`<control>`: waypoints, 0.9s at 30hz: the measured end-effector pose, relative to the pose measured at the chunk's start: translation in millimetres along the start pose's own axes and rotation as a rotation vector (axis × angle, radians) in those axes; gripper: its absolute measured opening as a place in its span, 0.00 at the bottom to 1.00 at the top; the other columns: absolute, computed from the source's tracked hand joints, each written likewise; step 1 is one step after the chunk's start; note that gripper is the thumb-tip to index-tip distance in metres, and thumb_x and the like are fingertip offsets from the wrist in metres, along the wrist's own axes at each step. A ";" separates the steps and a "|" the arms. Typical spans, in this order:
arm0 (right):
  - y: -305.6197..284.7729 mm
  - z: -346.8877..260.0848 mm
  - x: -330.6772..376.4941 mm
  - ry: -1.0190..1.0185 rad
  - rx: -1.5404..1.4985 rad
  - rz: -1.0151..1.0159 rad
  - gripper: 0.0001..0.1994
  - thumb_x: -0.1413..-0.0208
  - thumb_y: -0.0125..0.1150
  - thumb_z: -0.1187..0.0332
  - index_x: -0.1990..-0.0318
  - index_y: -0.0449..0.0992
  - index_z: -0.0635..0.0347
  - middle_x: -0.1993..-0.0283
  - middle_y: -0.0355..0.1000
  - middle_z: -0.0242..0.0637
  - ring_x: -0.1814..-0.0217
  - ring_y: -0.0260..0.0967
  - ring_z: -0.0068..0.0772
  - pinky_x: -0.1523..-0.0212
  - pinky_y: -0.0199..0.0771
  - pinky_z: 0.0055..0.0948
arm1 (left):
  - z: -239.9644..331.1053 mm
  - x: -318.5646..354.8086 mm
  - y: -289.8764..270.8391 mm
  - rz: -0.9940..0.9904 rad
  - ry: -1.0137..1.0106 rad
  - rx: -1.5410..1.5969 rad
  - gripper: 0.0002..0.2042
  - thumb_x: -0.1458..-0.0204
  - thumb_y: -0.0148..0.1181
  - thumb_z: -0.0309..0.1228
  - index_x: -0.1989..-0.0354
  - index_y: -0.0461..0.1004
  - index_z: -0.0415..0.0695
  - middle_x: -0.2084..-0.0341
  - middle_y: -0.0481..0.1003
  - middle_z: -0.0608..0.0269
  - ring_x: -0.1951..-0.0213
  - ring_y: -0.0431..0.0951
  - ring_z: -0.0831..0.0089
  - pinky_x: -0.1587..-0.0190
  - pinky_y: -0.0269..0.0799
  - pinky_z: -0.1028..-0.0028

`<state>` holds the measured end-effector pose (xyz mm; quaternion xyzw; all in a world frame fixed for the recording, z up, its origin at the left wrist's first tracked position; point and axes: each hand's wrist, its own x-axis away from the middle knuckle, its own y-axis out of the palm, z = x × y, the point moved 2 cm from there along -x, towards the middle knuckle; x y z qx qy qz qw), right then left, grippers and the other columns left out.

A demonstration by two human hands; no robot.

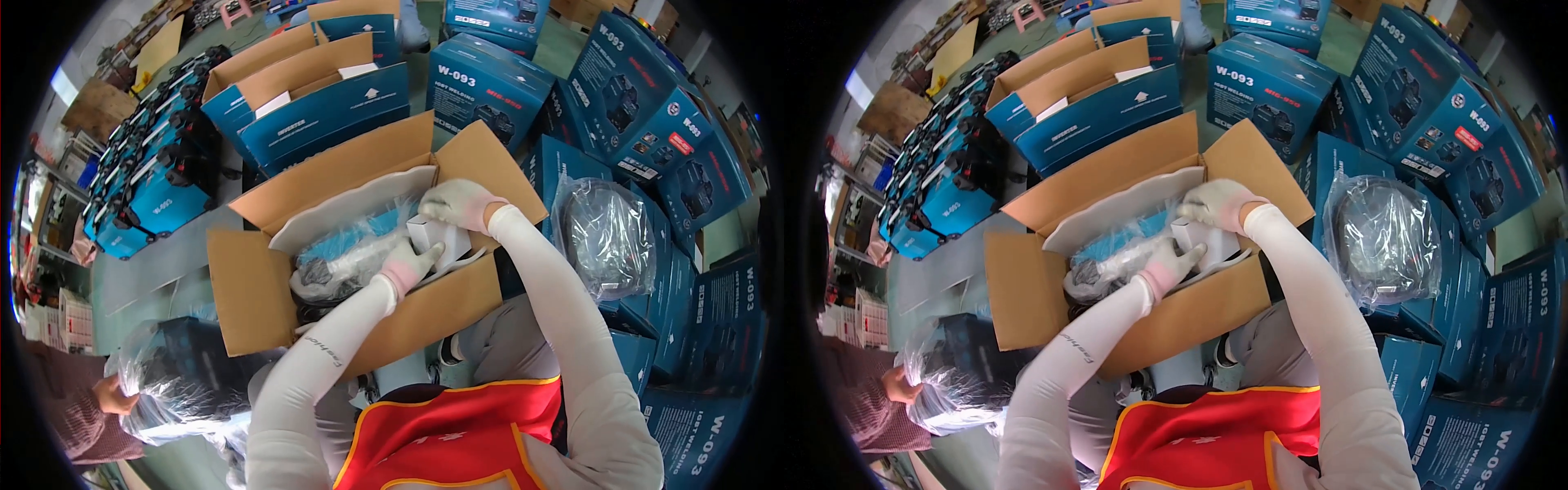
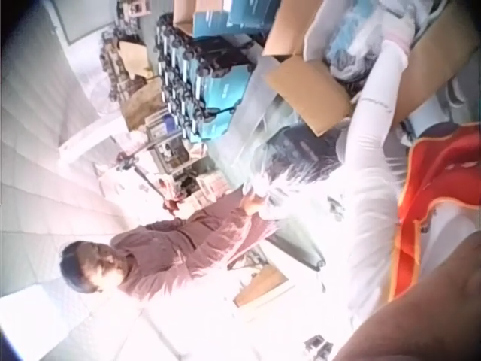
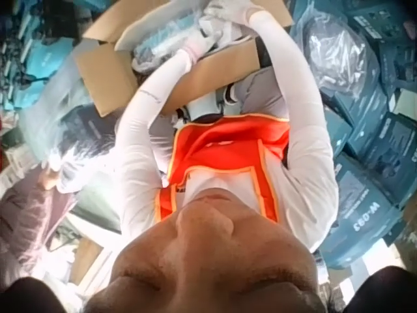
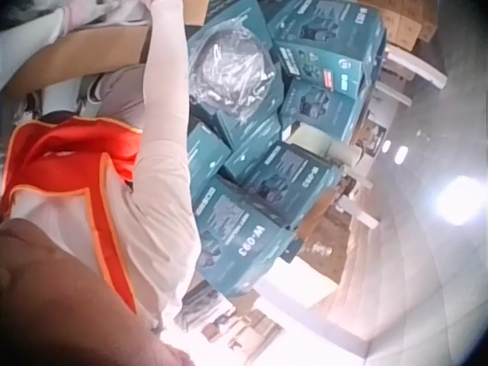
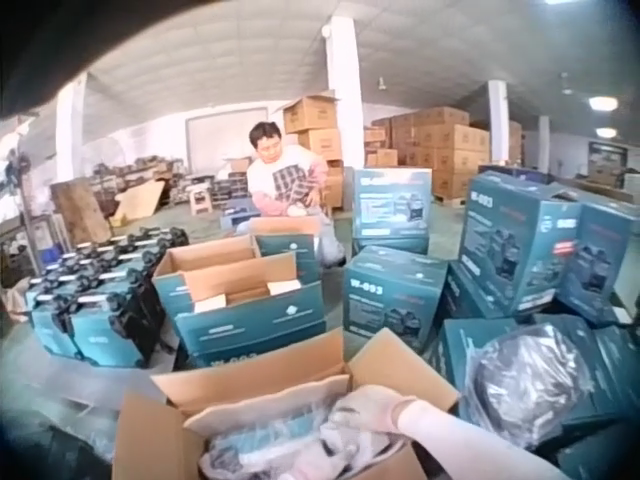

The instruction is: The person packs welding equipment into cardboard boxes by hand, placing foam padding, a bagged welding machine, accessory boxes, tools, and coiled cables into each box before stacking the packed boxes.

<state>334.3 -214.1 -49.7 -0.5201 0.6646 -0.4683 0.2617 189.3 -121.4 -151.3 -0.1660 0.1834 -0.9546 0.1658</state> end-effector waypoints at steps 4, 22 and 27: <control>-40.6 10.5 36.6 -0.058 0.049 0.679 0.15 0.44 0.55 0.58 0.59 0.79 0.60 0.55 0.75 0.45 0.49 0.70 0.50 0.44 0.66 0.43 | -10.3 -19.7 11.1 0.096 -0.078 0.034 0.31 0.50 0.63 0.49 0.52 0.72 0.27 0.57 0.76 0.36 0.52 0.78 0.48 0.48 0.70 0.62; -14.0 109.1 119.9 0.506 -0.428 1.047 0.20 0.38 0.52 0.60 0.46 0.72 0.66 0.49 0.72 0.50 0.46 0.70 0.45 0.42 0.66 0.37 | -1.6 8.6 -9.9 -0.359 0.074 -0.207 0.31 0.45 0.53 0.53 0.53 0.75 0.30 0.57 0.77 0.39 0.52 0.77 0.51 0.46 0.68 0.63; -44.9 112.8 158.1 0.359 -0.128 1.314 0.16 0.42 0.56 0.64 0.51 0.75 0.64 0.54 0.74 0.47 0.49 0.71 0.45 0.45 0.68 0.36 | -5.5 65.3 -99.9 -0.331 0.064 -0.417 0.22 0.42 0.53 0.44 0.54 0.75 0.35 0.60 0.78 0.46 0.55 0.78 0.57 0.51 0.71 0.65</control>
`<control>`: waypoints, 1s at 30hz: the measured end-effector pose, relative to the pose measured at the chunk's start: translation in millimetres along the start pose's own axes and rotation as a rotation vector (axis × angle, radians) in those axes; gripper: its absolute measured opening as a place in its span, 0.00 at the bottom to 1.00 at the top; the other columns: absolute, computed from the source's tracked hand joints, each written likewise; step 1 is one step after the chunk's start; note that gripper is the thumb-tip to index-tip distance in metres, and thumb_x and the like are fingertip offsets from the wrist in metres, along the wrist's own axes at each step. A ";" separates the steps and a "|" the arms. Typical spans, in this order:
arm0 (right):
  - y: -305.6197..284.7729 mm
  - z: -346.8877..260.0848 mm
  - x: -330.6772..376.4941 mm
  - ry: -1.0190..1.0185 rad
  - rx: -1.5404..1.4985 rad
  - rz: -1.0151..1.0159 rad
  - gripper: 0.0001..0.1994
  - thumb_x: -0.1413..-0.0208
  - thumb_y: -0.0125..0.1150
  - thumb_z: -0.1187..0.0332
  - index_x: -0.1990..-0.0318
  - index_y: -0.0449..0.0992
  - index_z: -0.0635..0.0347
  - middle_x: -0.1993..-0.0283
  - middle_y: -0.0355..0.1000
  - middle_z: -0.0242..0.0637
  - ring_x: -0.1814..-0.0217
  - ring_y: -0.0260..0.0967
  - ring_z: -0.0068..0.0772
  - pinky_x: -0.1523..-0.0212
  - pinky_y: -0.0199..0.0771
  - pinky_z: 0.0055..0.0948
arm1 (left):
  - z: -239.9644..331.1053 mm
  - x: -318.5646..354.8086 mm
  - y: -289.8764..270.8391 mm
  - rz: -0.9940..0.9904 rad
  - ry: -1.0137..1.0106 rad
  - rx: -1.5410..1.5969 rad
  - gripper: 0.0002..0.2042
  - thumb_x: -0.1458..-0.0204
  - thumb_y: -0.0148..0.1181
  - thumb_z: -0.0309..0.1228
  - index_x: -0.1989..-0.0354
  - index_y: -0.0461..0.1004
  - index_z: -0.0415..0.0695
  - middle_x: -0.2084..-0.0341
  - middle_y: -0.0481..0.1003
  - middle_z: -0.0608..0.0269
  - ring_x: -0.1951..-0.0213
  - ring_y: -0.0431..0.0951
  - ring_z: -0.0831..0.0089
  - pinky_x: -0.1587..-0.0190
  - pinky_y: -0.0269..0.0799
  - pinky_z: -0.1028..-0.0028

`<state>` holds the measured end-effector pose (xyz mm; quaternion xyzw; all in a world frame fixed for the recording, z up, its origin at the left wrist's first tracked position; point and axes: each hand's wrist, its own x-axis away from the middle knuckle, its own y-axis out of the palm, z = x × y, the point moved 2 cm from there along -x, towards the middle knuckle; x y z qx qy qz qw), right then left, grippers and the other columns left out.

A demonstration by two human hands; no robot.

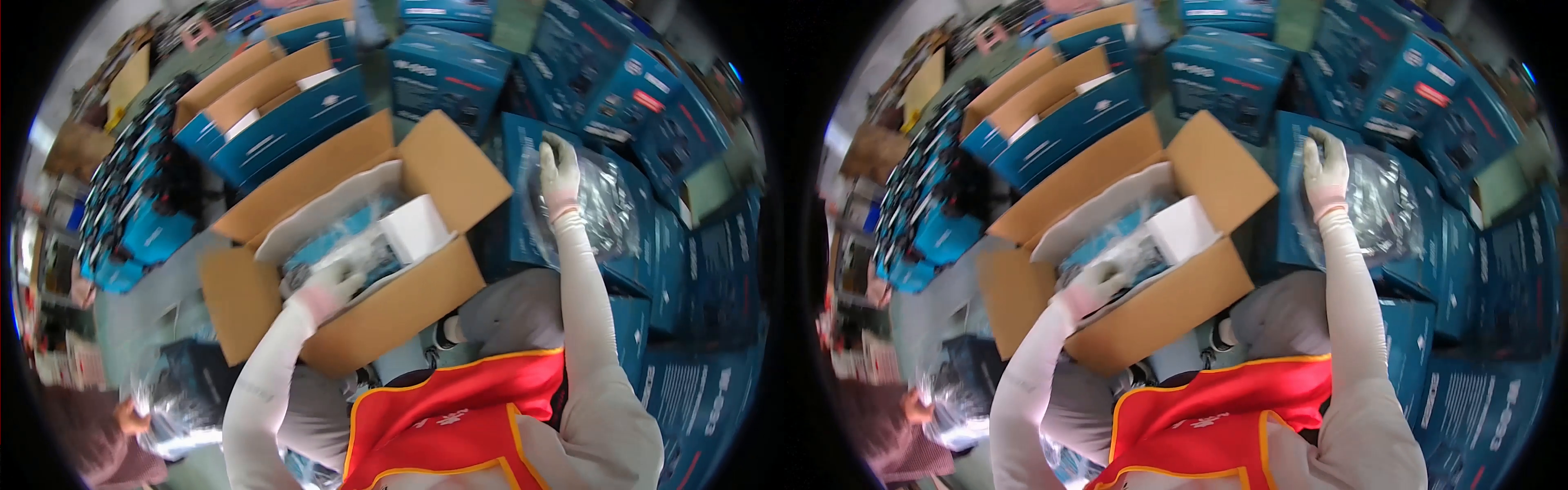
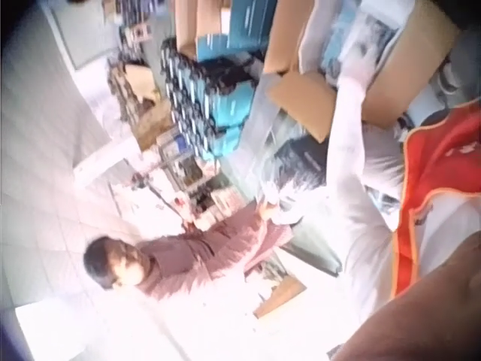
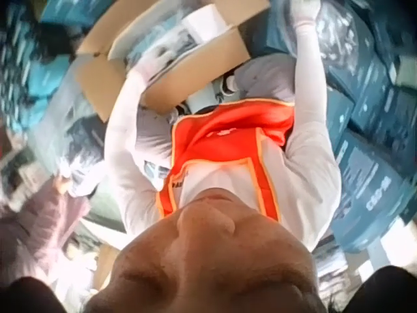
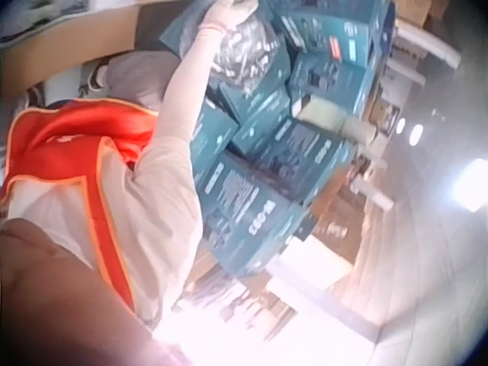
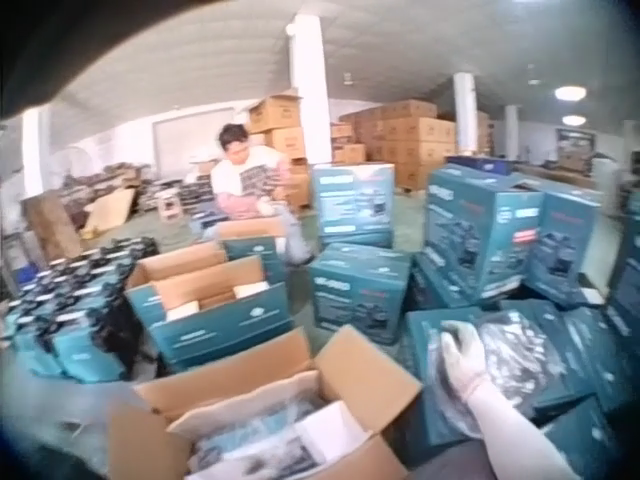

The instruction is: The person packs welding equipment into cardboard boxes by hand, placing foam padding, a bagged welding machine, accessory boxes, tools, and coiled cables into each box before stacking the packed boxes.

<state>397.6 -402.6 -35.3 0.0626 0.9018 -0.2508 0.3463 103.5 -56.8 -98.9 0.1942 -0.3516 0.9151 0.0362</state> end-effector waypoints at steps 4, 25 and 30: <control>-86.0 50.7 -6.5 0.012 1.030 -0.035 0.36 0.55 0.69 0.54 0.38 0.65 0.56 0.39 0.65 0.48 0.33 0.58 0.47 0.36 0.60 0.42 | -8.6 42.1 -24.3 0.209 -0.153 0.104 0.21 0.42 0.55 0.38 0.50 0.71 0.31 0.59 0.78 0.45 0.53 0.79 0.61 0.49 0.71 0.69; -210.1 -30.1 -60.4 0.128 -0.072 -0.254 0.22 0.41 0.57 0.74 0.39 0.65 0.69 0.43 0.68 0.40 0.41 0.64 0.29 0.39 0.61 0.28 | 123.4 -4.0 67.8 0.067 0.223 0.823 0.33 0.48 0.63 0.37 0.37 0.58 0.35 0.46 0.70 0.42 0.48 0.75 0.55 0.45 0.69 0.66; -179.7 -210.0 -85.5 -0.325 0.090 -0.222 0.24 0.44 0.63 0.65 0.42 0.68 0.67 0.48 0.72 0.39 0.45 0.67 0.27 0.41 0.63 0.27 | 178.7 -4.1 75.5 0.221 0.397 0.686 0.55 0.59 0.71 0.41 0.30 0.37 0.32 0.31 0.47 0.37 0.28 0.45 0.53 0.29 0.42 0.68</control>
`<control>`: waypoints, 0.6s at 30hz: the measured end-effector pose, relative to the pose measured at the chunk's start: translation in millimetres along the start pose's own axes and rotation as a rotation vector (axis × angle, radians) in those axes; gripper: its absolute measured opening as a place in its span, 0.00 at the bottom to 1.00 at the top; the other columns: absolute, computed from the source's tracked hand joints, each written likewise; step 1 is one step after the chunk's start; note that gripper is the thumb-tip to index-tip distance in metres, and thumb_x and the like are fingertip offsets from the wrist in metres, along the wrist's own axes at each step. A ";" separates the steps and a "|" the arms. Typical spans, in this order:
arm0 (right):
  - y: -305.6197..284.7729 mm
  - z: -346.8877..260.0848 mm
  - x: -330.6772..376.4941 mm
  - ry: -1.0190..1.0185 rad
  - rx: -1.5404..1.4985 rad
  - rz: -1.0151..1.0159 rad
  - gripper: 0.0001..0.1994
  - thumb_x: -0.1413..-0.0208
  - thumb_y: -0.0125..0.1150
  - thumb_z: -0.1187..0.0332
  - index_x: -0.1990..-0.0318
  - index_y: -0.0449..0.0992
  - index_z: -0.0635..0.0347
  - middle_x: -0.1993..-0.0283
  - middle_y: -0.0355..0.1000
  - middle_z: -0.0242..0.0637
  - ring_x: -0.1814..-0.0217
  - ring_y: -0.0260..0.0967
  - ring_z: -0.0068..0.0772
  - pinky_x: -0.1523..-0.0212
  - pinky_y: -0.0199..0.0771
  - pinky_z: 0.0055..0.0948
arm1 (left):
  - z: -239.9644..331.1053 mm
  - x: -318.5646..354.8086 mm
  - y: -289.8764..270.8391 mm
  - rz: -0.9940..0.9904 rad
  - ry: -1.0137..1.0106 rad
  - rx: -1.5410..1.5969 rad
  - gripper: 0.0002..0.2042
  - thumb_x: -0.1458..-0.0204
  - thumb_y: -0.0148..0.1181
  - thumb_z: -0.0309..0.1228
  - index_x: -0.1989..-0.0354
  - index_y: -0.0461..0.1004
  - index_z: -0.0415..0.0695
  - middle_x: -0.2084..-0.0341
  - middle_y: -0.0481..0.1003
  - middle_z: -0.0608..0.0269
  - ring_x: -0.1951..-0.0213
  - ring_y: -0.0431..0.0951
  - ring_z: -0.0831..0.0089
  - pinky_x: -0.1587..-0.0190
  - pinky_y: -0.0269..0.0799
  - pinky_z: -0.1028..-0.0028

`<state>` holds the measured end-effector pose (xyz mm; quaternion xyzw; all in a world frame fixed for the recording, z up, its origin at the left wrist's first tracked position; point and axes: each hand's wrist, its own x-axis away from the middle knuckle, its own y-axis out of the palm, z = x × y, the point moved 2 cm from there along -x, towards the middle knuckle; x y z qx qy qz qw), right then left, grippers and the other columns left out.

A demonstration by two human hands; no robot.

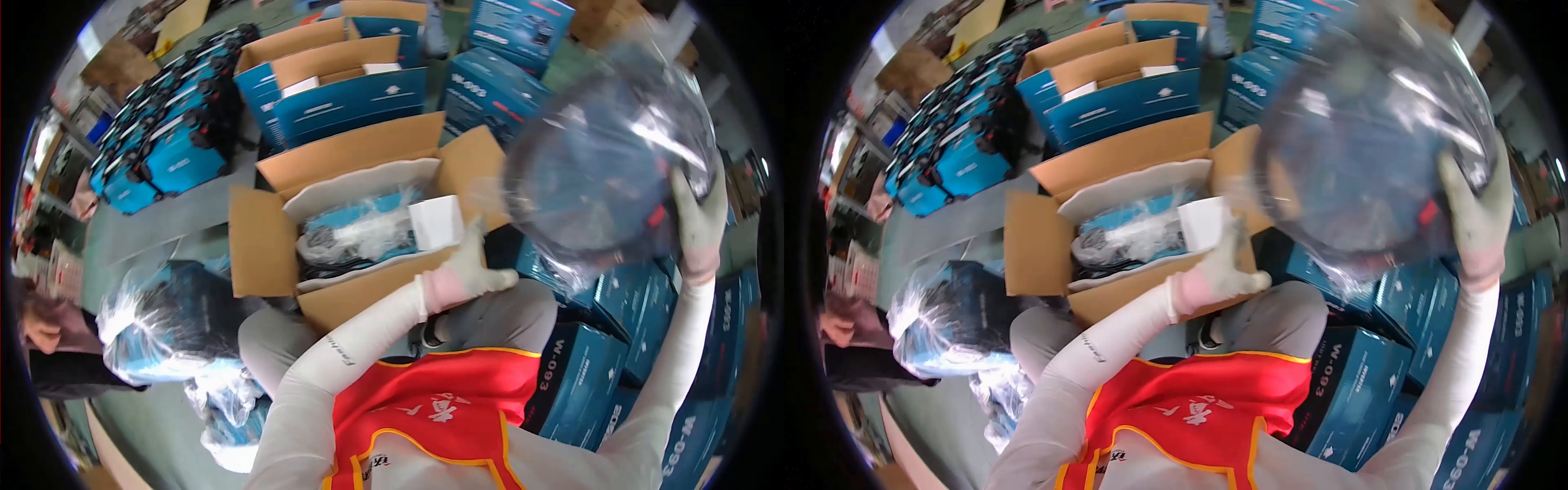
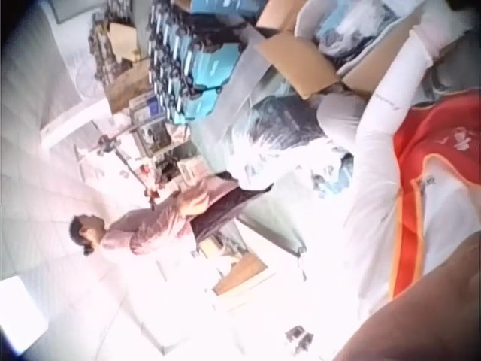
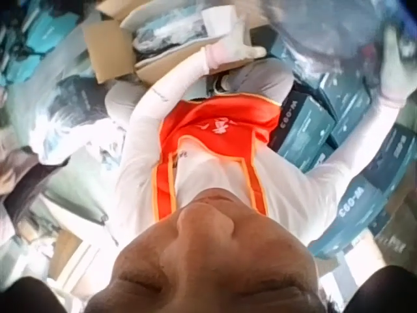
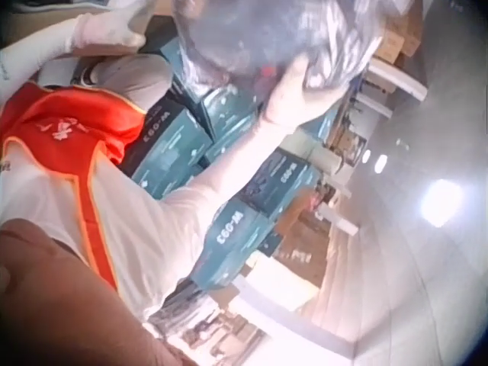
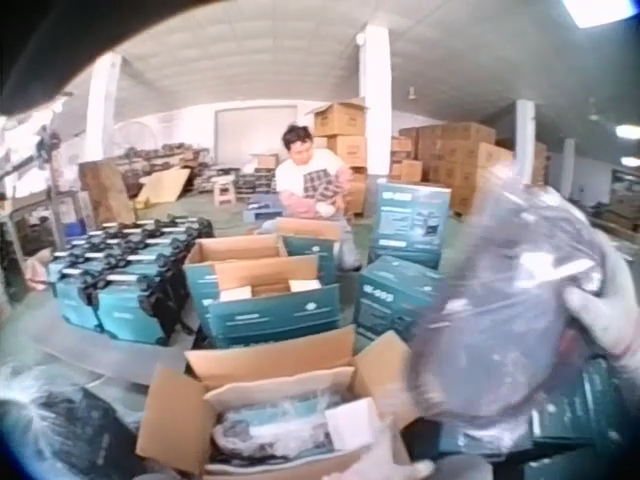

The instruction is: The person packs welding equipment into cardboard boxes by hand, placing foam padding, a bagged welding machine, accessory boxes, tools, and coiled cables into each box before stacking the packed boxes.

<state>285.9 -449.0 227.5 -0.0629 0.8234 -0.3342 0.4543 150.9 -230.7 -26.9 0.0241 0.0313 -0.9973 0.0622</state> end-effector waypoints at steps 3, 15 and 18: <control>22.7 -89.0 -26.5 -0.117 -0.084 -0.139 0.27 0.42 0.60 0.60 0.41 0.66 0.69 0.46 0.72 0.42 0.46 0.68 0.28 0.43 0.66 0.28 | 20.6 -28.5 -36.9 0.019 -0.089 -0.207 0.43 0.56 0.67 0.38 0.34 0.50 0.33 0.40 0.62 0.47 0.38 0.63 0.55 0.34 0.56 0.65; 148.3 54.3 2.4 0.025 0.070 -0.694 0.19 0.45 0.55 0.56 0.57 0.75 0.65 0.59 0.74 0.49 0.56 0.72 0.46 0.54 0.71 0.39 | 47.2 100.9 -245.9 0.573 0.383 0.291 0.17 0.36 0.52 0.40 0.45 0.69 0.43 0.52 0.73 0.62 0.53 0.73 0.72 0.47 0.69 0.69; 153.1 126.0 122.5 0.260 0.487 -1.311 0.36 0.51 0.59 0.47 0.40 0.67 0.66 0.41 0.66 0.57 0.36 0.63 0.55 0.35 0.61 0.41 | 31.3 100.3 -240.4 0.739 0.432 0.105 0.14 0.39 0.59 0.34 0.49 0.72 0.42 0.56 0.75 0.69 0.56 0.73 0.78 0.49 0.68 0.74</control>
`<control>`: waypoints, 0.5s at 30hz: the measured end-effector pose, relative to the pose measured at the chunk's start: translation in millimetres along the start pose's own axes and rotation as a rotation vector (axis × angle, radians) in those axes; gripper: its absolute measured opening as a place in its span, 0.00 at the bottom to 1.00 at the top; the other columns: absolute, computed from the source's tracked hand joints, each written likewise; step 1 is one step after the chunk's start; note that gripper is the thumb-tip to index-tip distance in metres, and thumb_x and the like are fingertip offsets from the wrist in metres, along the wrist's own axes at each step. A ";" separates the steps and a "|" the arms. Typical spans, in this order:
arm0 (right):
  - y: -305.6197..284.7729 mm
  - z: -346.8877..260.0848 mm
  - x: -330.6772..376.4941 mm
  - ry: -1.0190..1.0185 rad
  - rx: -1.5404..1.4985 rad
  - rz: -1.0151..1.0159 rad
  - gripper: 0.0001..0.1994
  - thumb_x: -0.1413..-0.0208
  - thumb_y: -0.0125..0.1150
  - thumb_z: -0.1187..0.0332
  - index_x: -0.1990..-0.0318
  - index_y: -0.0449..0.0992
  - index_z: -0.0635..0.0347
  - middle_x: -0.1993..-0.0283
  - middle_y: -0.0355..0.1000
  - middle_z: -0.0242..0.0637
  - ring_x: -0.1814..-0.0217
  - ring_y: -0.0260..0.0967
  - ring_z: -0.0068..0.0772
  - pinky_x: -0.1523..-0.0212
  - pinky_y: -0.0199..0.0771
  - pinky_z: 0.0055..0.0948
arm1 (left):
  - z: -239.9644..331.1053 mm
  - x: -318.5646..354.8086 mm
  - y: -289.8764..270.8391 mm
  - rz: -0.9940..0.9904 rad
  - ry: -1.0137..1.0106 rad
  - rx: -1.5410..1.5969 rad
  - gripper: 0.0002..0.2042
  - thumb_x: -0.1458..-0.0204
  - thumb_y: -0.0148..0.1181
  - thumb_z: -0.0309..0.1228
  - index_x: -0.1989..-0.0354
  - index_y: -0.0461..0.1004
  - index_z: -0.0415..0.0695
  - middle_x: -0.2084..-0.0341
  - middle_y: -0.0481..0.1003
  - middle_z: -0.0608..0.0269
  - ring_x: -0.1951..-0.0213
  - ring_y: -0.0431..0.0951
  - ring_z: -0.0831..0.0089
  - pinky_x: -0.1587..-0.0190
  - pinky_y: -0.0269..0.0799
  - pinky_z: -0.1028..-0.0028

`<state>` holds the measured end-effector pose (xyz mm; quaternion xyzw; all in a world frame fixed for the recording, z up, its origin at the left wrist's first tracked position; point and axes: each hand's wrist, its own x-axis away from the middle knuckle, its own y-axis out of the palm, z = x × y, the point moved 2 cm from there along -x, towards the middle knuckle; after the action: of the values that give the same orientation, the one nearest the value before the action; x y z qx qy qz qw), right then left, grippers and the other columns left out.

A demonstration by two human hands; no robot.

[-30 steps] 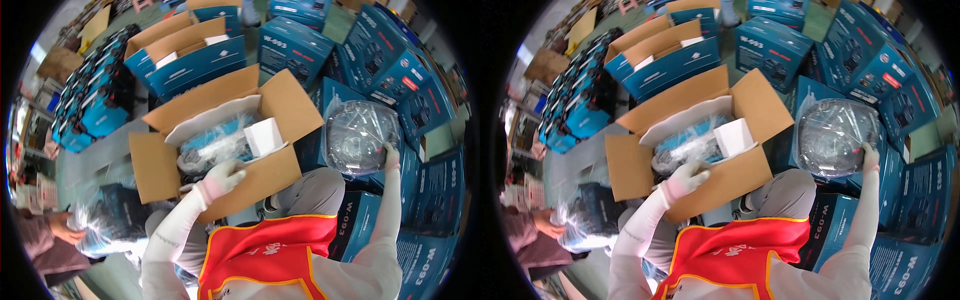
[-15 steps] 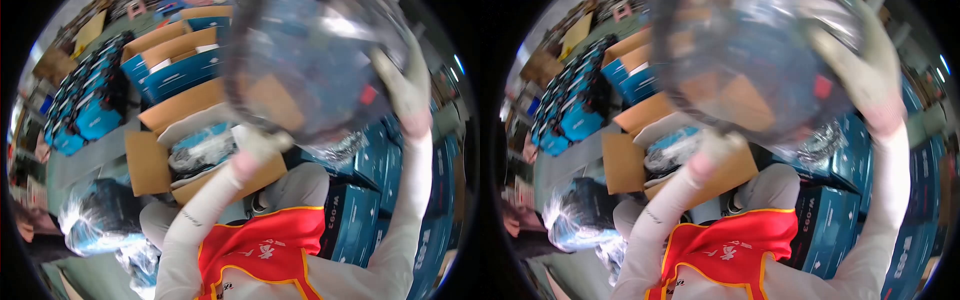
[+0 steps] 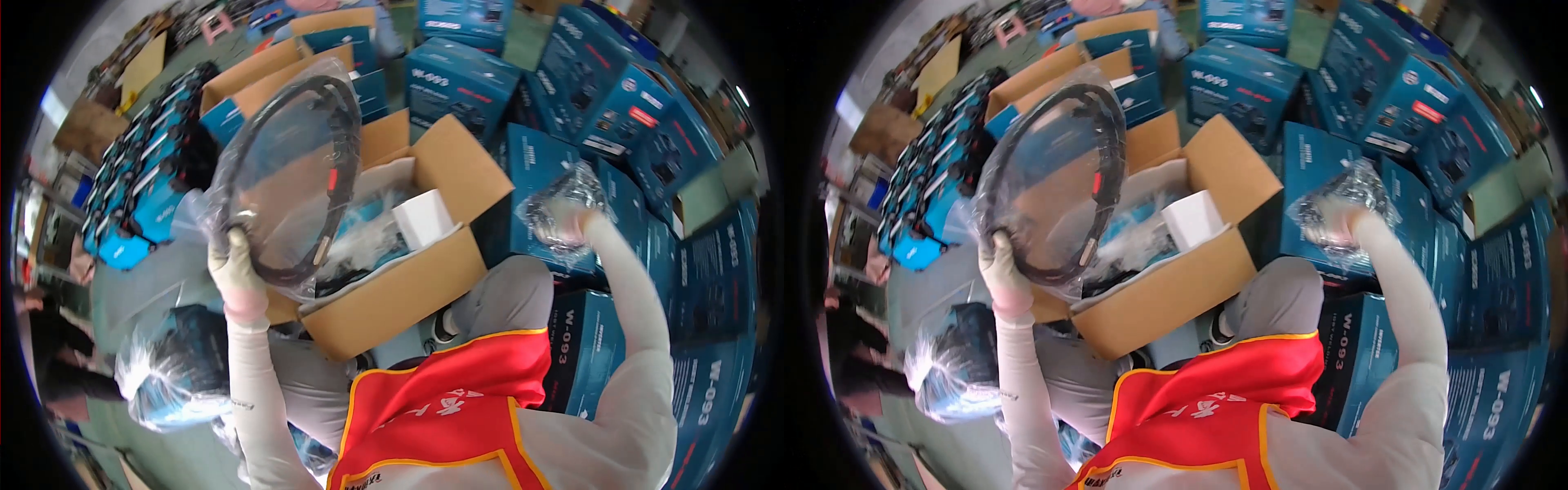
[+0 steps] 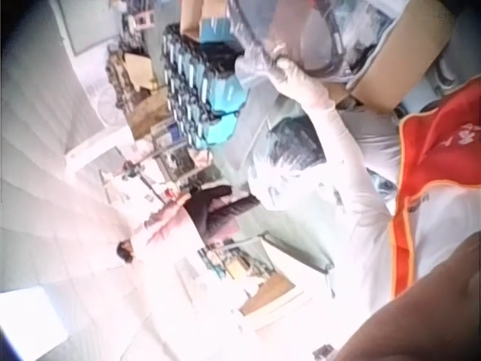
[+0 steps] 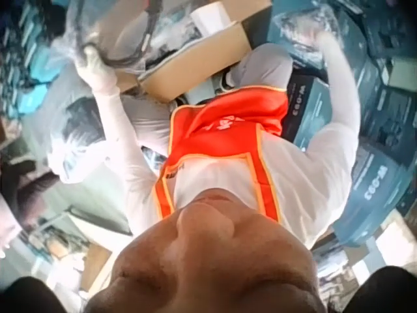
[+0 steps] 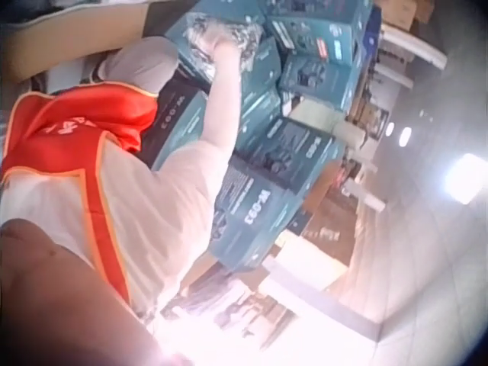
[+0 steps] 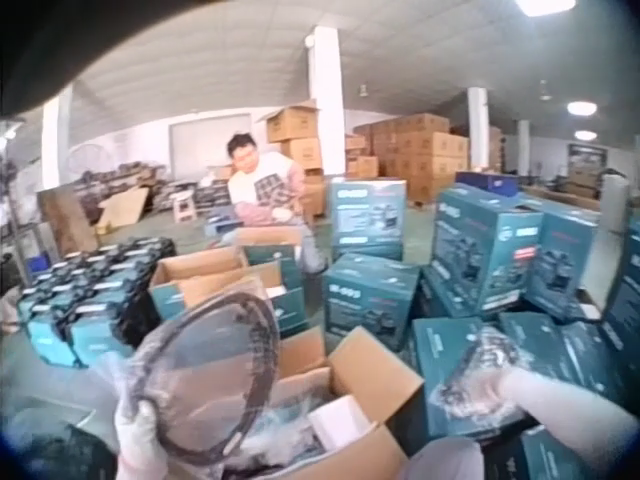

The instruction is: The person packs welding equipment into cardboard boxes by hand, placing foam padding, a bagged welding machine, accessory boxes, tools, and coiled cables into each box before stacking the packed boxes.

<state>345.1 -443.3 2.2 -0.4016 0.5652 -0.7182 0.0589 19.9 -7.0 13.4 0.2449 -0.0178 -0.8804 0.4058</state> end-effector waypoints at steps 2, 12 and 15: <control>34.5 -23.9 44.5 0.108 -0.048 0.148 0.48 0.58 0.69 0.56 0.30 0.50 0.59 0.37 0.62 0.55 0.32 0.56 0.56 0.32 0.56 0.45 | 1.9 1.5 -12.8 0.121 0.019 -0.009 0.16 0.42 0.62 0.36 0.50 0.73 0.42 0.59 0.76 0.69 0.58 0.73 0.80 0.51 0.68 0.77; 0.5 23.9 94.4 0.040 -0.109 0.848 0.13 0.51 0.59 0.78 0.56 0.75 0.60 0.58 0.73 0.47 0.54 0.72 0.50 0.50 0.72 0.36 | 12.5 10.0 -28.7 0.303 0.064 -0.043 0.14 0.43 0.63 0.37 0.53 0.73 0.42 0.64 0.76 0.70 0.63 0.74 0.80 0.55 0.70 0.75; -84.7 50.8 117.5 -0.057 -0.300 1.132 0.15 0.43 0.56 0.76 0.47 0.71 0.64 0.49 0.73 0.42 0.47 0.71 0.34 0.43 0.67 0.29 | 12.1 8.1 -23.8 0.293 0.126 -0.075 0.14 0.42 0.63 0.35 0.53 0.74 0.42 0.64 0.76 0.69 0.64 0.74 0.79 0.56 0.71 0.76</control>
<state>330.3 -515.4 136.9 -0.0602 0.7855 -0.4761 0.3908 -6.8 1.0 15.2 0.2791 0.0052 -0.7948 0.5388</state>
